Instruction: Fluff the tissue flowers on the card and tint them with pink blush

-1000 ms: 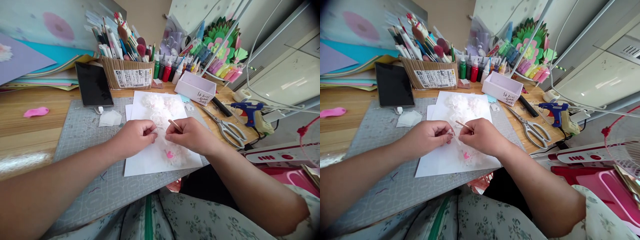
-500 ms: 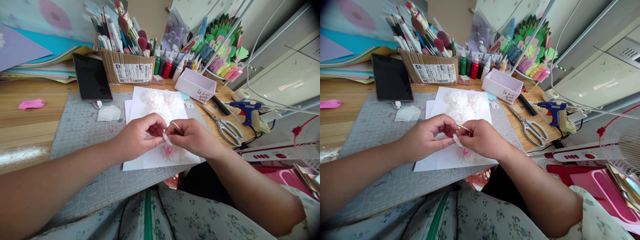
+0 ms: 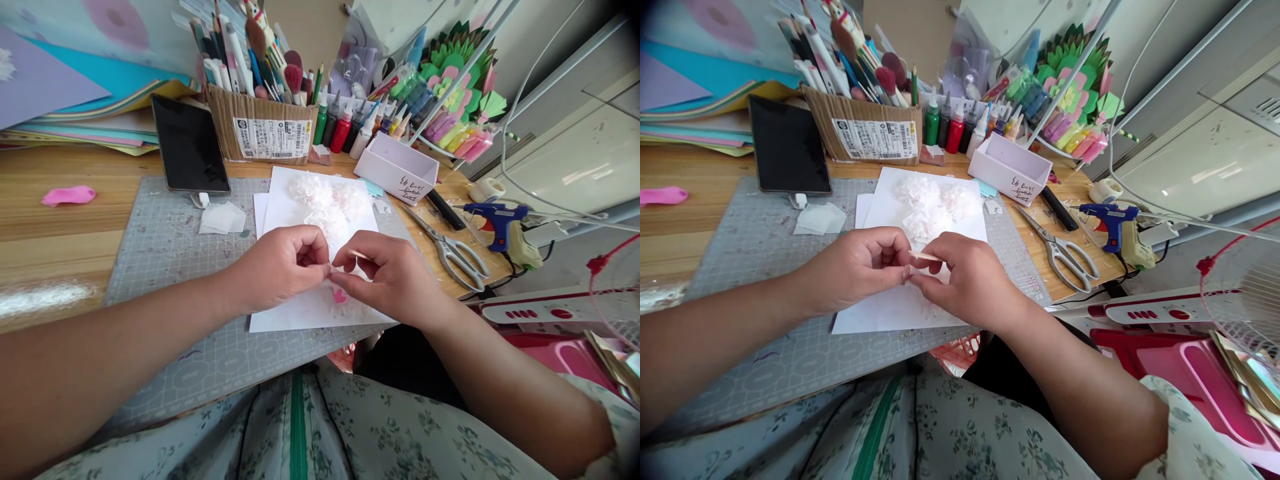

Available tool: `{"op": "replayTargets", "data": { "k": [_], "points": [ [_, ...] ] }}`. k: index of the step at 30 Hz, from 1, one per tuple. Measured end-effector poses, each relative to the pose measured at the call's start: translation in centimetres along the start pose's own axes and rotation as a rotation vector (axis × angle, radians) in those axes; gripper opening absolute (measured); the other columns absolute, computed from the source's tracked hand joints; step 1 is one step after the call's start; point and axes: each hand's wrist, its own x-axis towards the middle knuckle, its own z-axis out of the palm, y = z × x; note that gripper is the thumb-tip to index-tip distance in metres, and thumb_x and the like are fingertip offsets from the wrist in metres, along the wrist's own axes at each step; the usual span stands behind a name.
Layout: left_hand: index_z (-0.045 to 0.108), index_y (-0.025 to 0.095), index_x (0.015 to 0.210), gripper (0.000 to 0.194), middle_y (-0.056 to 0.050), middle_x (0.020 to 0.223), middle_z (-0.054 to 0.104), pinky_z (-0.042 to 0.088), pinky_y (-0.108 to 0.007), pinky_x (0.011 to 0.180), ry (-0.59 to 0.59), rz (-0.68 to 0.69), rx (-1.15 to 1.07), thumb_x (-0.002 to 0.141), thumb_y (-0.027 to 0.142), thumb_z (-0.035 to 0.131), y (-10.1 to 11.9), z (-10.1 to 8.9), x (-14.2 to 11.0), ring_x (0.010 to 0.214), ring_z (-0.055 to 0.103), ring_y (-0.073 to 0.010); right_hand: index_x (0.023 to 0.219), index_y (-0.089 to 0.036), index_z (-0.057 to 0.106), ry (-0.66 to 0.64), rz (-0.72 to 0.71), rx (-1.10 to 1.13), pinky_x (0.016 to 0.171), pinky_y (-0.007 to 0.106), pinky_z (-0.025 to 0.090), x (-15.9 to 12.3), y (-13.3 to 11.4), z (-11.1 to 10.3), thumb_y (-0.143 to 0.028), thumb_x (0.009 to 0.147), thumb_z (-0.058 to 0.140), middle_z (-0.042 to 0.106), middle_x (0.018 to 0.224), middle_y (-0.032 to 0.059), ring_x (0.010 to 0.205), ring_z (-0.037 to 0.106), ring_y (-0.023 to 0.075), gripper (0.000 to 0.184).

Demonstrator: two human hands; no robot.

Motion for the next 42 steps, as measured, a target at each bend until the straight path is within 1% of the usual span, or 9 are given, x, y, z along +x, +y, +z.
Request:
{"op": "replayTargets", "data": {
  "k": [6,11,14,16,18,23,31,36,42],
  "points": [
    [0.061,0.018,0.076,0.006,0.004,0.067,0.055,0.04,-0.022,0.056,-0.064,-0.062,-0.006,0.076,0.024,0.06,0.3,0.3,-0.1,0.061,0.05,-0.0094,0.065,-0.015,0.058,-0.087,0.043,-0.097,0.056,0.023,0.033,-0.6,-0.4,0.0,-0.013,0.076,0.059,0.055,0.063,-0.0025,0.059,0.046,0.0074,0.012],
    [0.065,0.019,0.073,0.008,0.004,0.063,0.059,0.039,-0.022,0.054,-0.152,-0.135,0.143,0.076,0.024,0.06,0.5,0.6,-0.1,0.058,0.051,-0.01,0.071,-0.016,0.061,-0.174,0.027,0.011,0.056,0.023,0.036,-1.6,-0.1,-1.4,-0.023,0.088,0.053,0.054,0.066,-0.001,0.061,0.047,0.0086,0.021],
    [0.068,0.02,0.076,0.009,0.003,0.069,0.066,0.041,-0.024,0.059,-0.201,-0.194,0.25,0.076,0.025,0.06,0.5,1.1,0.0,0.063,0.057,-0.0126,0.082,-0.017,0.067,0.005,-0.037,0.199,0.064,0.027,0.041,-2.5,0.4,-2.3,-0.034,0.095,0.045,0.059,0.077,0.0027,0.069,0.054,0.0117,0.031],
    [0.069,0.02,0.078,0.011,0.002,0.072,0.068,0.04,-0.025,0.059,-0.216,-0.206,0.321,0.077,0.025,0.059,0.6,1.4,0.1,0.066,0.058,-0.0138,0.087,-0.018,0.068,0.153,-0.071,0.302,0.067,0.028,0.043,-3.1,0.6,-2.5,-0.034,0.096,0.044,0.062,0.08,0.0031,0.073,0.056,0.0123,0.031],
    [0.069,0.021,0.079,0.013,0.002,0.073,0.069,0.038,-0.025,0.058,-0.227,-0.201,0.384,0.078,0.026,0.058,0.6,1.8,0.2,0.066,0.059,-0.0142,0.088,-0.019,0.068,0.194,-0.12,0.342,0.065,0.027,0.043,-3.6,0.4,-2.5,-0.03,0.096,0.045,0.063,0.077,0.0022,0.07,0.057,0.0113,0.026],
    [0.069,0.021,0.076,0.014,0.003,0.071,0.069,0.036,-0.024,0.056,-0.211,-0.137,0.439,0.079,0.027,0.056,0.5,2.2,0.2,0.065,0.059,-0.0129,0.089,-0.012,0.065,0.042,-0.308,0.161,0.062,0.027,0.045,-3.8,-0.2,-1.7,-0.015,0.091,0.051,0.065,0.075,0.0057,0.069,0.058,0.0123,0.015],
    [0.07,0.023,0.077,0.014,0.003,0.075,0.071,0.038,-0.025,0.058,-0.193,-0.091,0.485,0.078,0.027,0.057,0.2,2.4,0.3,0.069,0.061,-0.0141,0.087,-0.006,0.065,-0.042,-0.364,-0.146,0.058,0.029,0.042,-4.1,0.8,-0.7,-0.018,0.09,0.052,0.063,0.071,0.0086,0.064,0.053,0.0144,0.018],
    [0.071,0.024,0.083,0.016,0.004,0.08,0.072,0.041,-0.025,0.062,-0.209,-0.048,0.475,0.079,0.022,0.056,0.1,2.0,0.0,0.072,0.062,-0.0138,0.085,-0.007,0.064,-0.06,-0.408,-0.181,0.057,0.029,0.041,-4.7,1.2,-0.3,-0.016,0.089,0.052,0.063,0.071,0.0084,0.064,0.051,0.0154,0.015],
    [0.073,0.022,0.088,0.021,0.003,0.086,0.072,0.045,-0.025,0.068,-0.29,0.098,0.49,0.079,0.015,0.055,-0.4,1.6,-0.4,0.079,0.064,-0.0142,0.087,-0.007,0.064,-0.039,-0.421,-0.136,0.058,0.03,0.044,-4.8,1.6,-0.4,-0.012,0.086,0.054,0.065,0.073,0.0099,0.066,0.055,0.0165,0.011]
  ]
}}
